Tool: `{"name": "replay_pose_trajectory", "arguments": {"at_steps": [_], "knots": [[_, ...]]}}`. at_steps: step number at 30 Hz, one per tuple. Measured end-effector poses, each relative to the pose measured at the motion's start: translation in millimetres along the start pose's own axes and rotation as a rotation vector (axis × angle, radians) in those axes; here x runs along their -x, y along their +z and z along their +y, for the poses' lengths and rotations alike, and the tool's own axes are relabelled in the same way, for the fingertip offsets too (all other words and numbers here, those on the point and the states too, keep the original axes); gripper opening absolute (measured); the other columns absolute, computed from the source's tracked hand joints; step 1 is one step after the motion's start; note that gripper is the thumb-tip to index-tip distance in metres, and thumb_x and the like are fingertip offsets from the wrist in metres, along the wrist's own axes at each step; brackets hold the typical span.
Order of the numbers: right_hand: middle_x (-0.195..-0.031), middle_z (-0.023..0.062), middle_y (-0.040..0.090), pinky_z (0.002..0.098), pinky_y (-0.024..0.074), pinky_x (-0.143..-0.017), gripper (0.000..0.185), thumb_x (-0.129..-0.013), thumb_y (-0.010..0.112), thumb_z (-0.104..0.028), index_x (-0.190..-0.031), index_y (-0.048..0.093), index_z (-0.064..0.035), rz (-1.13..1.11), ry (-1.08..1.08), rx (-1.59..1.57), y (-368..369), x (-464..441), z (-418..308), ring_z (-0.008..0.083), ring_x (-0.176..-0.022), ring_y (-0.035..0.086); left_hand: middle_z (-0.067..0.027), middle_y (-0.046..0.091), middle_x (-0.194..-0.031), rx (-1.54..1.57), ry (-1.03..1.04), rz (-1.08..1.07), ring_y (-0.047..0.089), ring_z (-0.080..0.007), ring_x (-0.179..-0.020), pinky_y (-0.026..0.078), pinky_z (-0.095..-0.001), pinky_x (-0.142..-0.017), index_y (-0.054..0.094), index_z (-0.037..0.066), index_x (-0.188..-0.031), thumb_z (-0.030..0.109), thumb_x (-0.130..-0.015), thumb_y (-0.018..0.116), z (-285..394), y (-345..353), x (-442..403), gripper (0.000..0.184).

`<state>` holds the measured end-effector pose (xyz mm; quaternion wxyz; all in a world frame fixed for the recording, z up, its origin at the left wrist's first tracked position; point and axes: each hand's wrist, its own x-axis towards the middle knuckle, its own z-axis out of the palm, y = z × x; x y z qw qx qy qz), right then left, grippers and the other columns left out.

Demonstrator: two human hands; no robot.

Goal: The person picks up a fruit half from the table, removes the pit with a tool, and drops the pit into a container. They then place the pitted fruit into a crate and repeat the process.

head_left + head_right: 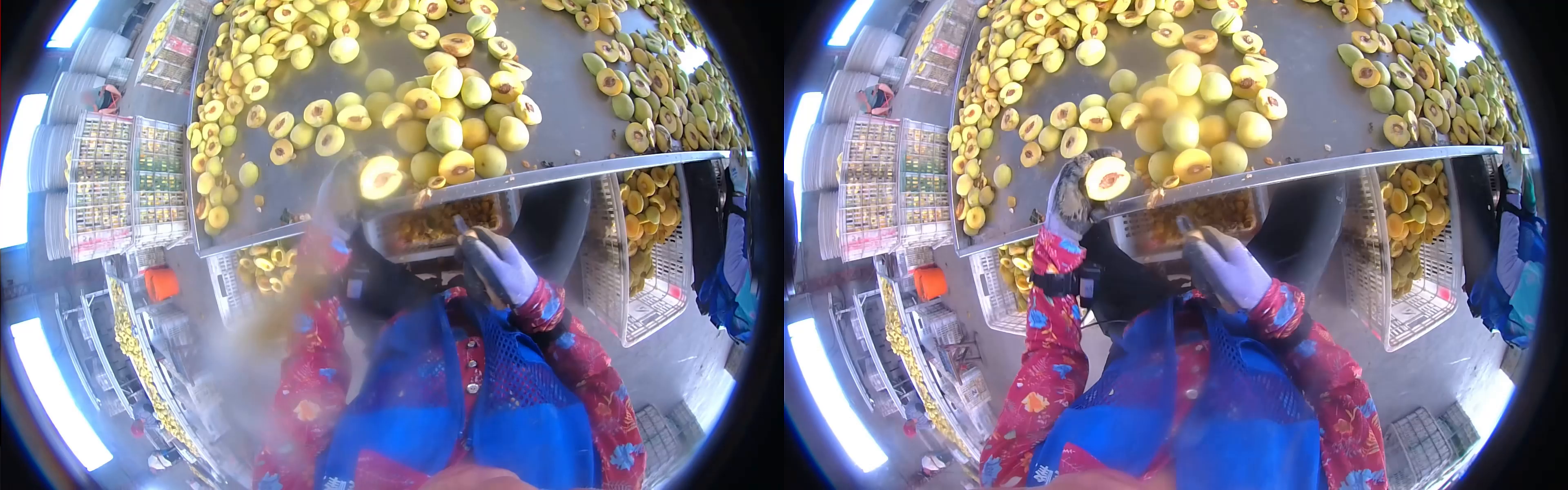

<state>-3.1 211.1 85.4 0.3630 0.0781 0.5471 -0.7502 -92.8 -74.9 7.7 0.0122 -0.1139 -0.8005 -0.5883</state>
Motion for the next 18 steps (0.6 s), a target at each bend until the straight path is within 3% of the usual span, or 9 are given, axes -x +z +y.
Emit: {"name": "replay_pose_trajectory", "arguments": {"at_steps": [1,3,5,6,8,10,12,15,18], "knots": [[-0.07,0.0041,0.056,0.0271,0.0427,-0.05,0.021,-0.097,0.053,-0.021,-0.098,0.055,-0.0004,-0.015,-0.044,0.116,3.2,-1.7,-2.1,0.0146,-0.053,0.054,-0.0057,0.068,-0.096,0.1,-0.103,0.069,0.064,-0.0138,-0.077,0.051,-0.0251,-0.058,0.061,0.003,-0.111,0.041,-0.092,0.056,2.6,8.4,11.8,0.043],[-0.076,0.0116,0.059,0.037,0.047,-0.054,0.021,-0.091,0.056,-0.011,-0.108,0.054,-0.0008,-0.009,-0.518,0.613,4.8,-11.0,6.4,0.0278,-0.057,0.058,-0.0065,0.068,-0.094,0.251,-0.401,0.187,0.064,-0.0146,-0.072,0.051,-0.0252,-0.054,0.062,0.005,-0.112,0.055,-0.093,0.046,10.1,24.3,32.1,0.056],[-0.08,0.0147,0.059,0.0411,0.0484,-0.057,0.026,-0.088,0.057,-0.009,-0.113,0.053,-0.0006,0.113,-0.754,0.79,19.1,-17.7,8.4,0.0326,-0.061,0.06,-0.0087,0.067,-0.097,0.554,-0.686,0.127,0.063,-0.017,-0.077,0.05,-0.0269,-0.064,0.056,0.002,-0.119,0.052,-0.095,0.043,25.8,28.1,43.7,0.057],[-0.08,0.0197,0.061,0.0429,0.0486,-0.057,0.027,-0.089,0.057,-0.011,-0.112,0.051,0.0019,0.058,-0.666,0.842,23.5,-14.8,-3.7,0.0341,-0.065,0.062,-0.0104,0.065,-0.101,0.814,-0.763,0.03,0.063,-0.0188,-0.085,0.05,-0.0285,-0.075,0.05,-0.002,-0.125,0.041,-0.097,0.046,53.1,27.1,42.7,0.051],[-0.078,0.0225,0.061,0.0441,0.0486,-0.058,0.028,-0.089,0.058,-0.013,-0.11,0.05,0.0031,0.13,-0.54,0.864,30.9,-14.5,-3.0,0.036,-0.067,0.063,-0.0118,0.064,-0.104,0.941,-0.817,-0.011,0.062,-0.0198,-0.092,0.05,-0.0295,-0.086,0.047,-0.005,-0.129,0.033,-0.099,0.046,89.4,30.7,41.9,0.049],[-0.077,0.0255,0.061,0.0452,0.0483,-0.059,0.028,-0.09,0.059,-0.015,-0.108,0.049,0.0035,0.165,-0.455,0.868,34.7,-14.7,-1.6,0.0377,-0.069,0.063,-0.0114,0.063,-0.103,0.675,-0.776,0.109,0.061,-0.0183,-0.091,0.05,-0.0283,-0.085,0.051,-0.005,-0.123,0.041,-0.101,0.041,112.4,50.7,43.2,0.052],[-0.076,0.0285,0.06,0.0463,0.0478,-0.058,0.028,-0.09,0.059,-0.016,-0.106,0.049,0.0033,0.166,-0.412,0.855,36.0,-15.8,-1.0,0.039,-0.07,0.063,-0.0111,0.062,-0.101,0.511,-0.672,0.134,0.06,-0.0187,-0.089,0.049,-0.0298,-0.083,0.053,-0.004,-0.12,0.036,-0.102,0.042,105.2,56.3,45.8,0.045],[-0.074,0.0253,0.06,0.0432,0.0475,-0.054,0.022,-0.091,0.056,-0.016,-0.104,0.051,0.002,0.141,-0.513,0.753,34.7,-22.5,9.7,0.0368,-0.065,0.063,-0.0125,0.061,-0.099,0.284,-0.46,0.175,0.06,-0.022,-0.087,0.049,-0.0332,-0.08,0.054,-0.004,-0.116,0.026,-0.101,0.046,61.1,68.1,58.9,0.035],[-0.071,0.0205,0.06,0.0392,0.0471,-0.053,0.02,-0.094,0.052,-0.018,-0.1,0.053,0.0007,0.148,-0.98,1.139,28.5,-34.1,23.3,0.0349,-0.06,0.062,-0.0153,0.061,-0.099,-0.098,-0.249,0.266,0.059,-0.0275,-0.088,0.048,-0.0376,-0.078,0.054,-0.004,-0.113,0.019,-0.098,0.052,65.3,83.5,62.2,0.027]]}}
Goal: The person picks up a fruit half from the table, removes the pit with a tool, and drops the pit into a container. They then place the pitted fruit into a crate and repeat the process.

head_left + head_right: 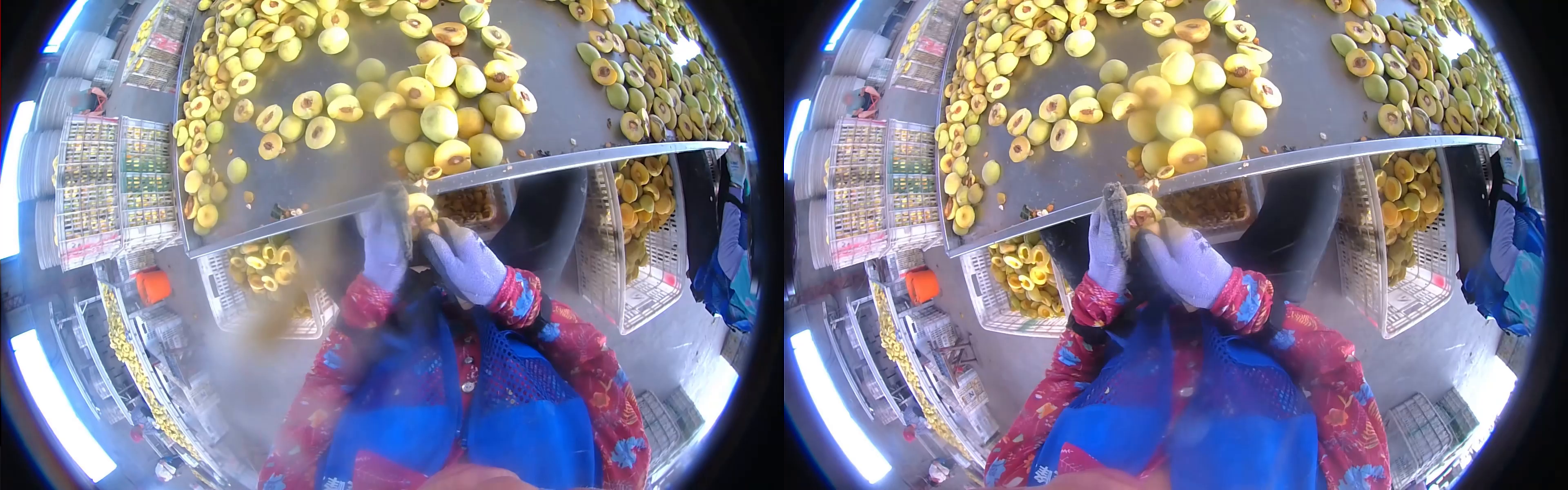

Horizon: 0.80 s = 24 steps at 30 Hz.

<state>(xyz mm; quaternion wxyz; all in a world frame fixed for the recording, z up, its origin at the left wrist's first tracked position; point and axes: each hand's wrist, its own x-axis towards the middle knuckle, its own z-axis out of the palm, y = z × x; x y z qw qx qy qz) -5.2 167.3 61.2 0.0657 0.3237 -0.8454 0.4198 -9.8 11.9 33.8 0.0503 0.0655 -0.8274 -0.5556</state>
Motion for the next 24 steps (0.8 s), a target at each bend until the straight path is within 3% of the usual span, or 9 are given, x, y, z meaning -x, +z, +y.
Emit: {"name": "replay_pose_trajectory", "arguments": {"at_steps": [2,4,6,9,13,14,17,18,24], "knots": [[-0.069,0.0176,0.06,0.0367,0.0471,-0.054,0.02,-0.096,0.051,-0.02,-0.099,0.054,0.0004,-0.142,0.504,-0.591,-9.0,-3.3,-3.2,0.034,-0.059,0.061,-0.0162,0.06,-0.098,-0.177,0.242,0.047,0.059,-0.0295,-0.087,0.049,-0.0385,-0.075,0.054,-0.004,-0.112,0.015,-0.096,0.055,-15.5,5.8,-1.7,0.026],[-0.068,0.0161,0.059,0.0363,0.0482,-0.055,0.022,-0.097,0.052,-0.022,-0.098,0.054,0.0005,-0.23,0.95,-0.998,-23.6,-15.2,-11.3,0.0347,-0.059,0.06,-0.0156,0.06,-0.103,0.067,0.151,-0.001,0.059,-0.027,-0.09,0.049,-0.0363,-0.078,0.053,-0.004,-0.115,0.014,-0.095,0.056,-19.2,8.0,0.3,0.028],[-0.07,0.0164,0.059,0.0373,0.0484,-0.056,0.021,-0.096,0.052,-0.02,-0.098,0.054,0.0007,-0.086,0.697,-0.712,-7.5,-1.6,-0.9,0.0347,-0.061,0.061,-0.0133,0.06,-0.112,0.548,-0.063,-0.137,0.059,-0.0207,-0.098,0.049,-0.0314,-0.085,0.051,-0.005,-0.123,0.014,-0.097,0.054,-6.4,-0.3,-1.0,0.033],[-0.072,0.0182,0.061,0.0399,0.0484,-0.058,0.019,-0.096,0.052,-0.018,-0.097,0.053,0.0014,-0.087,0.535,-0.528,-15.2,0.3,-2.4,0.0356,-0.066,0.062,-0.0117,0.061,-0.115,0.126,0.012,-0.19,0.058,-0.021,-0.106,0.049,-0.0339,-0.09,0.055,0.0,-0.122,0.017,-0.084,0.066,31.3,-6.5,-9.2,0.043],[-0.075,0.0213,0.062,0.0429,0.0475,-0.06,0.018,-0.096,0.051,-0.015,-0.097,0.053,0.0025,-0.071,0.635,-0.621,-8.9,6.6,-8.3,0.0373,-0.073,0.063,-0.0131,0.059,-0.115,-0.612,0.639,-0.169,0.056,-0.0325,-0.107,0.046,-0.0429,-0.093,0.061,0.011,-0.117,0.023,-0.061,0.078,58.0,-29.3,-11.4,0.059],[-0.075,0.0217,0.062,0.0431,0.0474,-0.06,0.018,-0.096,0.051,-0.016,-0.097,0.053,0.0026,-0.051,0.643,-0.665,-7.0,6.3,-8.6,0.0378,-0.073,0.063,-0.0145,0.061,-0.107,-0.629,0.723,-0.073,0.059,-0.0323,-0.097,0.049,-0.0405,-0.087,0.061,0.007,-0.115,0.018,-0.069,0.074,67.0,-23.8,-11.8,0.049],[-0.075,0.0225,0.062,0.0434,0.0471,-0.06,0.019,-0.096,0.051,-0.016,-0.095,0.052,0.0024,-0.033,0.66,-0.704,-5.2,6.0,-13.3,0.0385,-0.072,0.063,-0.0128,0.061,-0.103,-0.191,0.398,-0.008,0.062,-0.0228,-0.089,0.05,-0.033,-0.081,0.055,0.0,-0.117,0.016,-0.085,0.065,62.8,-17.1,-7.3,0.037],[-0.075,0.0224,0.062,0.043,0.0471,-0.06,0.019,-0.096,0.051,-0.016,-0.095,0.053,0.0022,-0.053,0.658,-0.652,-9.5,4.1,-16.5,0.0381,-0.071,0.063,-0.0119,0.061,-0.104,0.324,-0.039,-0.017,0.061,-0.0203,-0.091,0.05,-0.0315,-0.082,0.053,-0.001,-0.119,0.016,-0.087,0.063,67.1,-11.8,0.7,0.037],[-0.065,0.0157,0.058,0.0391,0.0459,-0.053,0.028,-0.099,0.049,-0.026,-0.094,0.052,0.0007,0.017,0.689,-0.724,4.6,7.5,-15.0,0.0288,-0.056,0.059,-0.0116,0.057,-0.112,0.038,0.018,-0.014,0.057,-0.0159,-0.099,0.049,-0.0289,-0.086,0.048,-0.002,-0.125,0.013,-0.095,0.055,14.9,5.8,10.1,0.035]]}}
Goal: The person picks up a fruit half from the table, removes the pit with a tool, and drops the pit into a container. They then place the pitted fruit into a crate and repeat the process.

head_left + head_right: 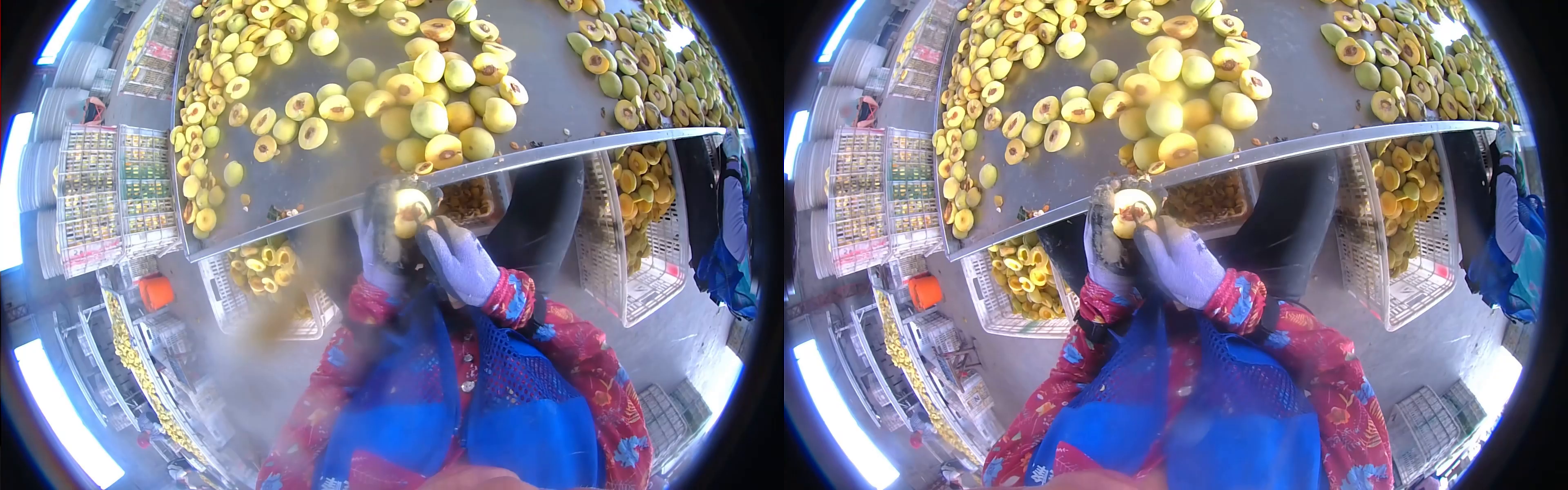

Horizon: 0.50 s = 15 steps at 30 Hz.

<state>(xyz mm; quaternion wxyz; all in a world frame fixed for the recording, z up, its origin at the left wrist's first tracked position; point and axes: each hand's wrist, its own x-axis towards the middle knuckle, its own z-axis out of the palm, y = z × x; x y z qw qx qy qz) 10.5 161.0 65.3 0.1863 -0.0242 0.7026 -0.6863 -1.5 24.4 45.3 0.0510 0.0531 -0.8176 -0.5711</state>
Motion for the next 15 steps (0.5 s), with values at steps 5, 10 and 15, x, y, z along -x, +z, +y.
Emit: {"name": "replay_pose_trajectory", "arguments": {"at_steps": [5,10,15], "knots": [[-0.058,0.0054,0.051,0.0291,0.0406,-0.039,0.033,-0.101,0.045,-0.033,-0.093,0.053,-0.0027,-0.208,0.472,-0.67,-8.7,-0.2,-15.7,0.0167,-0.044,0.051,-0.0132,0.056,-0.119,-0.005,0.226,-0.008,0.058,-0.0209,-0.103,0.049,-0.0319,-0.087,0.05,-0.003,-0.125,0.009,-0.097,0.05,-13.3,8.4,-3.7,0.031],[-0.058,0.0038,0.05,0.0261,0.0365,-0.035,0.033,-0.101,0.044,-0.035,-0.093,0.054,-0.0046,-0.169,0.364,-0.525,-13.6,-1.7,-6.5,0.0136,-0.041,0.047,-0.0127,0.061,-0.112,0.8,-0.36,-0.219,0.061,-0.0209,-0.101,0.053,-0.0299,-0.078,0.056,0.0,-0.119,0.015,-0.097,0.053,42.9,2.7,-15.1,0.027],[-0.059,0.003,0.05,0.0242,0.0362,-0.037,0.033,-0.1,0.045,-0.037,-0.098,0.055,-0.0064,-0.417,0.667,-1.02,-25.5,-7.8,-15.7,0.0124,-0.041,0.046,-0.0074,0.063,-0.091,0.392,-0.182,-0.047,0.06,-0.0139,-0.079,0.05,-0.0245,-0.068,0.06,-0.002,-0.108,0.014,-0.097,0.05,5.7,11.1,-19.0,0.022]]}}
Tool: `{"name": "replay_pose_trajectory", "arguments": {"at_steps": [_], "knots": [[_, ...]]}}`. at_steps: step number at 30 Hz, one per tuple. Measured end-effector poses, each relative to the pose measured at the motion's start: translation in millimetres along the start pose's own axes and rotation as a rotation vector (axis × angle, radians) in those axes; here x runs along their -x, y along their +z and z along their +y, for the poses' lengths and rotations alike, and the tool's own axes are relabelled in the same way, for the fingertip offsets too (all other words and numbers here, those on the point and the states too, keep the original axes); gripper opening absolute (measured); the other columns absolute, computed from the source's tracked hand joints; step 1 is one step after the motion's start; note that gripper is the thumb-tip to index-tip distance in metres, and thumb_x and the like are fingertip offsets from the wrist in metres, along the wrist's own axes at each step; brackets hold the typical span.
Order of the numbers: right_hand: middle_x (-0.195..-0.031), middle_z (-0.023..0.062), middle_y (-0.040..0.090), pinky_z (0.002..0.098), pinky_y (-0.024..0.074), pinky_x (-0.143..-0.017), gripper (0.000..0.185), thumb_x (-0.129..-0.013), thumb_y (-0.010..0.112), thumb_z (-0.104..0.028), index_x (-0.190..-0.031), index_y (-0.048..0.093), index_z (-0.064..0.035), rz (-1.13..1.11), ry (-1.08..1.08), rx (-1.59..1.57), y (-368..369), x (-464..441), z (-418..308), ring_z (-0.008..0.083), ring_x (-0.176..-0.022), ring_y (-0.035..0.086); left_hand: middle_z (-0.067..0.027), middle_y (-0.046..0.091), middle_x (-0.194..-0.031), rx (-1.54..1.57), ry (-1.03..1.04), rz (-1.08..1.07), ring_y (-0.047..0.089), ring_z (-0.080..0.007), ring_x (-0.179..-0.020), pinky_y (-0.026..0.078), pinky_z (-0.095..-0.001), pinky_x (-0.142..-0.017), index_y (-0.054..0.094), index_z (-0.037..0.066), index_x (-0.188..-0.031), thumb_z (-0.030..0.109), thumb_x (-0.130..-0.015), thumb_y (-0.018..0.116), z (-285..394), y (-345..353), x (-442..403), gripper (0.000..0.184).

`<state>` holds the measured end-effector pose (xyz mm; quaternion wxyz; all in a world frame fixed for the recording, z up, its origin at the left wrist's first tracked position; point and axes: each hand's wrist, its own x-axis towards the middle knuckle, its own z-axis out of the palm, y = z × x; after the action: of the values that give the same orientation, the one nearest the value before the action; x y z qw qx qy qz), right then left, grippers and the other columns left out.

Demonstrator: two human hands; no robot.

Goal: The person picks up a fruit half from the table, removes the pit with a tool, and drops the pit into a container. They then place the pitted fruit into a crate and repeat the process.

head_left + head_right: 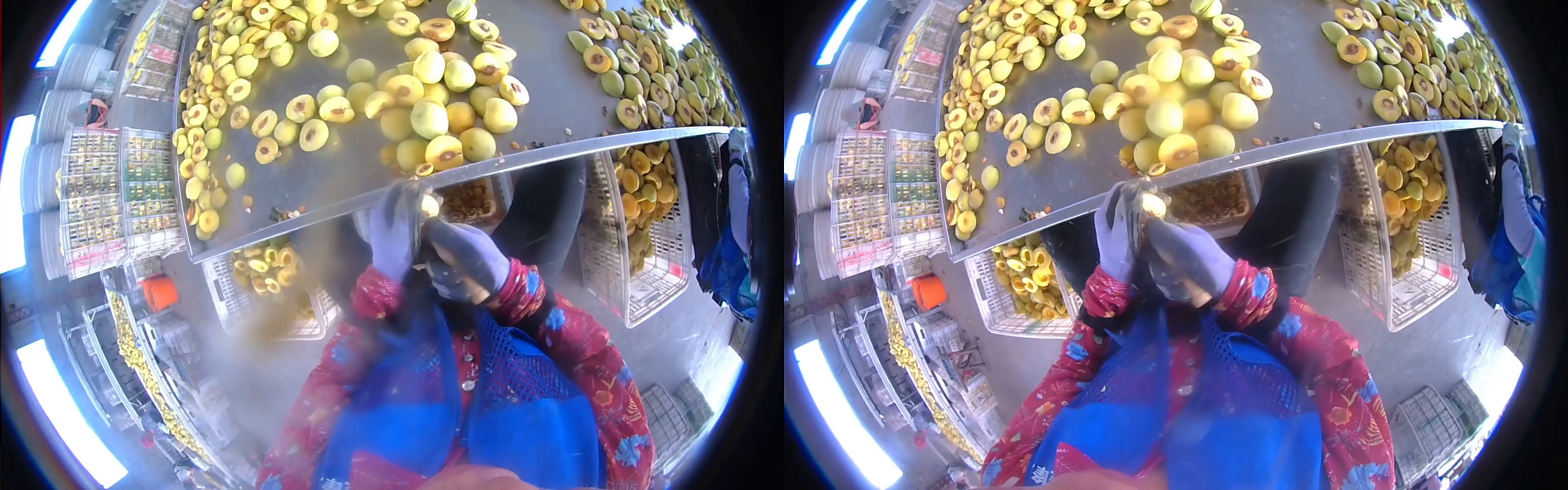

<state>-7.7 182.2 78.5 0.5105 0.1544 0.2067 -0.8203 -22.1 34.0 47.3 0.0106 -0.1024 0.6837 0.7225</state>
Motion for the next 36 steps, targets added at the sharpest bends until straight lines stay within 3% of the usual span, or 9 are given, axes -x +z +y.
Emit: {"name": "replay_pose_trajectory", "arguments": {"at_steps": [6,15,20,22,26,30,33,34,36], "knots": [[-0.058,0.0019,0.051,0.0229,0.0332,-0.038,0.045,-0.099,0.04,-0.048,-0.101,0.055,-0.0056,-0.588,0.24,-0.679,-35.8,-13.5,14.2,0.0106,-0.039,0.045,-0.0102,0.064,-0.092,-0.073,0.339,0.077,0.06,-0.0178,-0.078,0.05,-0.0307,-0.071,0.061,-0.004,-0.101,0.017,-0.098,0.048,-37.3,-2.2,3.9,0.024],[-0.053,0.0003,0.047,0.0229,0.032,-0.036,0.048,-0.099,0.039,-0.049,-0.103,0.056,-0.0047,-0.636,0.251,-0.626,-42.8,-34.5,20.8,0.0099,-0.036,0.041,-0.016,0.063,-0.095,0.017,-0.019,0.271,0.06,-0.0257,-0.088,0.049,-0.0402,-0.076,0.061,-0.003,-0.097,0.012,-0.092,0.054,-1.1,-0.7,8.1,0.018],[-0.054,0.001,0.049,0.0233,0.0326,-0.036,0.048,-0.099,0.039,-0.049,-0.103,0.055,-0.0044,-0.465,0.312,-0.492,-33.2,-26.3,7.6,0.0102,-0.035,0.041,-0.0138,0.061,-0.105,-0.551,0.306,0.091,0.064,-0.0206,-0.071,0.053,-0.0306,-0.062,0.059,-0.003,-0.109,0.014,-0.097,0.054,-41.4,-30.4,11.4,0.022],[-0.054,0.0012,0.05,0.0233,0.0328,-0.035,0.046,-0.099,0.039,-0.048,-0.103,0.055,-0.0044,-0.513,0.328,-0.581,-32.6,-26.6,8.9,0.0104,-0.035,0.042,-0.0146,0.062,-0.106,-0.072,0.043,0.127,0.064,-0.0222,-0.07,0.053,-0.0306,-0.061,0.056,-0.003,-0.115,0.015,-0.098,0.053,-18.5,-19.0,14.0,0.025],[-0.054,0.0012,0.051,0.023,0.0329,-0.034,0.044,-0.099,0.04,-0.046,-0.102,0.054,-0.0041,-0.594,0.262,-0.648,-39.4,-33.1,20.6,0.0105,-0.035,0.045,-0.0144,0.062,-0.104,-0.04,0.469,0.102,0.065,-0.0226,-0.072,0.054,-0.0312,-0.062,0.056,-0.002,-0.116,0.017,-0.098,0.052,-25.0,-12.6,7.1,0.027],[-0.054,0.0019,0.053,0.0229,0.0337,-0.034,0.046,-0.099,0.04,-0.047,-0.1,0.053,-0.0034,-0.595,0.268,-0.686,-40.2,-39.1,27.6,0.0104,-0.036,0.045,-0.0134,0.065,-0.092,-0.224,0.185,0.238,0.065,-0.0202,-0.075,0.054,-0.0284,-0.064,0.056,-0.001,-0.11,0.026,-0.1,0.046,-74.3,-31.0,7.7,0.031],[-0.057,0.0033,0.056,0.0226,0.0349,-0.035,0.045,-0.099,0.042,-0.045,-0.106,0.054,-0.0024,-0.852,0.079,-0.598,-20.1,-30.0,14.6,0.0101,-0.036,0.046,-0.0134,0.066,-0.086,0.287,-0.123,0.466,0.064,-0.0191,-0.072,0.053,-0.0252,-0.061,0.055,-0.001,-0.103,0.031,-0.101,0.044,-24.7,-31.8,16.8,0.034],[-0.058,0.0034,0.057,0.0224,0.0351,-0.035,0.045,-0.099,0.042,-0.044,-0.109,0.054,-0.0023,-0.496,0.028,-0.427,-16.8,-21.5,6.8,0.0098,-0.037,0.047,-0.0136,0.066,-0.086,0.691,-0.279,0.548,0.064,-0.019,-0.071,0.053,-0.0249,-0.06,0.055,-0.001,-0.101,0.032,-0.101,0.045,0.2,-32.2,18.1,0.035],[-0.059,0.0033,0.057,0.0216,0.0355,-0.036,0.043,-0.099,0.044,-0.041,-0.117,0.053,-0.0028,-0.102,-0.02,-0.334,-14.9,-10.2,-1.0,0.009,-0.038,0.047,-0.0132,0.066,-0.09,-0.233,0.172,0.568,0.064,-0.0206,-0.072,0.055,-0.0289,-0.061,0.056,-0.002,-0.105,0.032,-0.099,0.049,-46.9,-104.5,29.6,0.035]]}}
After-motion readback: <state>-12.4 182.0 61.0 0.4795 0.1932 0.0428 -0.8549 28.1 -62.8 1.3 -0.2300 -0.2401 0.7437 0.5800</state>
